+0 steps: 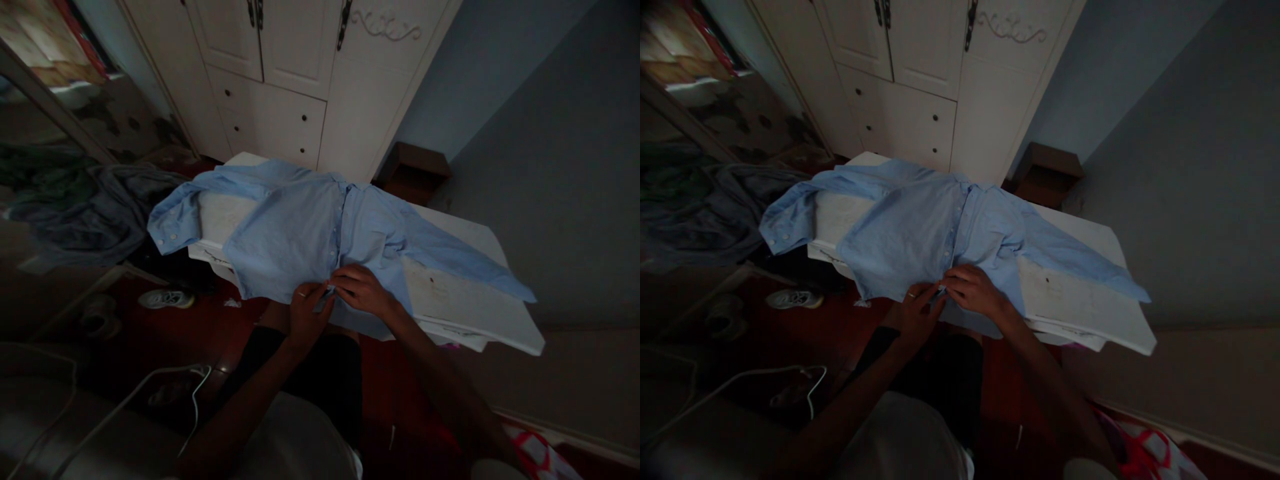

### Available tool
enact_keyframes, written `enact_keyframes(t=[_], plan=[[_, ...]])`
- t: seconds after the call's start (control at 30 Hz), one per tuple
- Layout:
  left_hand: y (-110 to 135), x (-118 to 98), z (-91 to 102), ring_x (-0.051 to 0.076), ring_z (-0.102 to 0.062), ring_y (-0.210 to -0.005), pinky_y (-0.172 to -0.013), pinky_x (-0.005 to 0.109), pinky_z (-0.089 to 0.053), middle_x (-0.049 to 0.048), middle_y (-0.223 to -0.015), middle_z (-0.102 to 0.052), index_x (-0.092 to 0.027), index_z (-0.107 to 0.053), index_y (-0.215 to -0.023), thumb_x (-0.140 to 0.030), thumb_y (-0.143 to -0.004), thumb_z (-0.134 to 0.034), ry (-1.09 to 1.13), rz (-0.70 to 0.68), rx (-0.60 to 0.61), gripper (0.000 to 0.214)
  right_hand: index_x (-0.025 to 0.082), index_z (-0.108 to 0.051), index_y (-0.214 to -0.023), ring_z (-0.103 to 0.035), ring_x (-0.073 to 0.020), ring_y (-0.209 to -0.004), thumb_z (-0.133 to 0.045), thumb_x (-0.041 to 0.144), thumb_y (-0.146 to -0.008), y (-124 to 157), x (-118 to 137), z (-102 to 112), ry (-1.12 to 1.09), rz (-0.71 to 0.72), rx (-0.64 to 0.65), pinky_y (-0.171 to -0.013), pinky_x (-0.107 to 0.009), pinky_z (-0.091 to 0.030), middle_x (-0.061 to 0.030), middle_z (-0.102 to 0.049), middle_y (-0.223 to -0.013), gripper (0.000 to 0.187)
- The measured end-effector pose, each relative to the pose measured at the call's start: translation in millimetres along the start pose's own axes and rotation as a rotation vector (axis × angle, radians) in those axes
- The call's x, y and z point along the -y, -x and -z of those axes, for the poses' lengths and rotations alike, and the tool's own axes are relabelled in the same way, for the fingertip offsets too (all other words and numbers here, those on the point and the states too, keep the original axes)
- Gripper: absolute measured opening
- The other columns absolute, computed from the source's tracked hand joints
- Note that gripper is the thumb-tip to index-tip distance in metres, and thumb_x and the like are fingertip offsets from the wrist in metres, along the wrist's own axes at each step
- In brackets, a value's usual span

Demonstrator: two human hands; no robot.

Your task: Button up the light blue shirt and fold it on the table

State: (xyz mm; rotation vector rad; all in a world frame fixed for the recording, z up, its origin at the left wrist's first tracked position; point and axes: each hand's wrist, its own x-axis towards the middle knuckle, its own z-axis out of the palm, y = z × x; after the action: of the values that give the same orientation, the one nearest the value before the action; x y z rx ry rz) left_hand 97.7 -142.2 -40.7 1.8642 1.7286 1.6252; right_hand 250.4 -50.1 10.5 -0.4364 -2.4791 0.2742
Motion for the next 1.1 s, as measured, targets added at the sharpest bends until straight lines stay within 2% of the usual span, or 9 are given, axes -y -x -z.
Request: enact_keyframes(t=[0.13,0.3,0.47,0.63,0.77,0.97,1.1], plan=[[2.9,-3.4,-0.7,0.019,-0.061,-0.088,-0.078,0.037,-0.055,0.0069,-0.094,-0.065,-0.023,-0.063,-0.115,-0.030,-0.088,-0.059,0.030,0.024,0.008,0.028,0.022,-0.068,-0.106,-0.062,-0.0189,-0.089,-0.053,0.017,-0.090,-0.3,-0.7,1.0,-0.068,-0.014,0.012,-0.078,-0.035,-0.054,-0.0076,-0.066,-0.096,0.022],[8.5,-4.0,-6.9,0.021,-0.059,-0.092,-0.080,0.038,-0.053,0.0090,-0.097,-0.064,-0.018,-0.065,-0.115,-0.035,-0.085,-0.064,-0.070,0.061,-0.025,0.035,0.021,-0.067,-0.107,-0.063,-0.0161,-0.090,-0.055,0.019,-0.091,-1.1,-3.5,1.8,-0.230,-0.034,0.030,-0.077,-0.031,-0.055,-0.0077,-0.063,-0.099,0.020],[9.3,-2.2,-12.5,0.020,-0.058,-0.090,-0.080,0.037,-0.051,0.0088,-0.094,-0.064,-0.017,-0.066,-0.113,-0.032,-0.088,-0.060,-0.061,0.062,-0.057,0.029,0.022,-0.068,-0.106,-0.064,-0.0156,-0.089,-0.055,0.019,-0.092,-0.9,-4.1,-0.4,-0.215,-0.032,0.002,-0.076,-0.030,-0.055,-0.0068,-0.064,-0.096,0.020],[10.3,-8.4,-13.8,0.019,-0.057,-0.092,-0.080,0.035,-0.050,0.0089,-0.098,-0.062,-0.019,-0.064,-0.118,-0.024,-0.093,-0.051,0.054,0.160,-0.045,0.029,0.022,-0.067,-0.107,-0.063,-0.0171,-0.090,-0.057,0.019,-0.091,-1.1,-2.8,-1.5,-0.179,-0.045,0.009,-0.077,-0.032,-0.055,-0.0074,-0.064,-0.097,0.019],[11.6,-13.6,-15.0,0.019,-0.056,-0.093,-0.081,0.036,-0.049,0.0086,-0.098,-0.061,-0.020,-0.063,-0.120,-0.022,-0.093,-0.049,0.036,0.174,-0.033,0.031,0.022,-0.066,-0.103,-0.061,-0.0182,-0.087,-0.060,0.018,-0.087,-1.7,-4.3,-2.3,-0.147,-0.052,0.012,-0.076,-0.033,-0.053,-0.0064,-0.064,-0.093,0.018],[9.3,-9.8,-10.7,0.021,-0.056,-0.094,-0.083,0.039,-0.049,0.0099,-0.100,-0.061,-0.019,-0.062,-0.121,-0.027,-0.092,-0.050,0.012,0.122,0.013,0.033,0.022,-0.064,-0.097,-0.060,-0.0189,-0.086,-0.062,0.020,-0.082,-1.9,-5.9,-4.2,-0.127,-0.072,0.034,-0.077,-0.033,-0.051,-0.0052,-0.063,-0.091,0.015],[3.7,-6.8,-3.0,0.022,-0.058,-0.094,-0.083,0.038,-0.050,0.0118,-0.100,-0.062,-0.014,-0.063,-0.116,-0.029,-0.087,-0.059,-0.032,0.095,0.010,0.033,0.021,-0.063,-0.094,-0.059,-0.0195,-0.084,-0.063,0.019,-0.080,-2.1,-4.1,-3.3,-0.074,-0.076,0.039,-0.076,-0.034,-0.051,-0.0062,-0.063,-0.089,0.014]])
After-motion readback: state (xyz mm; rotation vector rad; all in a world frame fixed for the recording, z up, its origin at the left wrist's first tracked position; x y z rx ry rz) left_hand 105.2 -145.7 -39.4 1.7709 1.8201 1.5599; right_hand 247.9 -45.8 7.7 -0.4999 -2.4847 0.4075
